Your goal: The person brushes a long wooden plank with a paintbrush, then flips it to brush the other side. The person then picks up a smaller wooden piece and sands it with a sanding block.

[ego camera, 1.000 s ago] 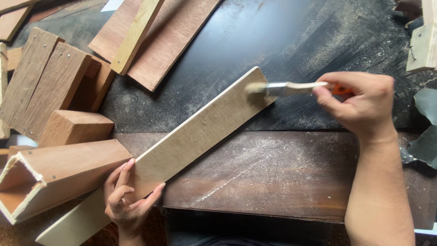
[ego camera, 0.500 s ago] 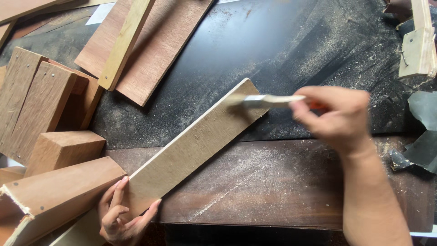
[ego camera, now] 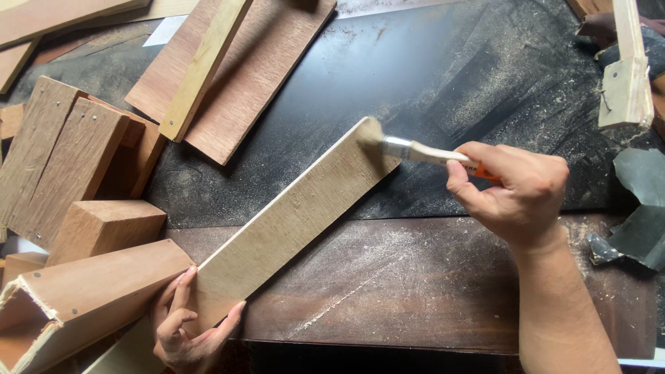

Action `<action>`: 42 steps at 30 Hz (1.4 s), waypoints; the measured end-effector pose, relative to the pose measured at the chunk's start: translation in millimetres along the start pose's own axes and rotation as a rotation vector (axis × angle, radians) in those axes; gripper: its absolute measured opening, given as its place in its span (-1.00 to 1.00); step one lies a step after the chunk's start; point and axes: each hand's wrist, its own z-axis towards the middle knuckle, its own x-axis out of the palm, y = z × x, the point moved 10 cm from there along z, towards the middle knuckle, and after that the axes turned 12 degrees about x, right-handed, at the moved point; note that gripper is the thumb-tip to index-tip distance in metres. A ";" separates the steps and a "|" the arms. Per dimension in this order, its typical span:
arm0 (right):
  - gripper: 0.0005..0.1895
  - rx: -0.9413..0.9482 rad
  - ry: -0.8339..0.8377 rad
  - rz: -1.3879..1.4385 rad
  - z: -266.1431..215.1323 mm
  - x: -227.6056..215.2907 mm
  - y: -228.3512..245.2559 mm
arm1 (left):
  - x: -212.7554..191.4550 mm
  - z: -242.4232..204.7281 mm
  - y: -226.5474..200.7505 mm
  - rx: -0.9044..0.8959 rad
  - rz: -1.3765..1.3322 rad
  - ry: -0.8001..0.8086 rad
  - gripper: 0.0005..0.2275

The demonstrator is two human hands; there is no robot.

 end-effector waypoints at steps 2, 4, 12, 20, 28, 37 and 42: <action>-0.88 -0.049 0.053 0.119 0.9 7.3 12.5 | 0.8 0.9 -1.1 0.010 -0.010 0.012 -0.31; -0.89 -0.194 0.121 0.217 -4.4 26.2 40.1 | 1.5 0.2 -3.1 0.007 -0.003 0.011 -0.31; -0.88 -0.038 0.047 0.106 1.7 2.7 -4.0 | -1.8 4.5 -8.7 0.029 -0.035 -0.030 -0.32; -0.90 -0.172 0.271 0.294 -12.7 46.5 41.6 | -3.9 6.0 -13.7 0.068 0.001 -0.027 -0.33; -0.91 -0.119 0.115 0.168 1.9 18.8 7.6 | -2.6 -1.3 -10.6 0.087 0.072 -0.005 -0.34; -0.87 0.084 0.138 0.101 6.9 -17.1 -63.4 | -2.4 2.2 -12.2 0.083 0.049 -0.007 -0.33; -0.89 0.099 0.066 0.115 5.9 -15.4 -66.7 | -2.5 2.7 -14.0 0.118 0.044 0.014 -0.34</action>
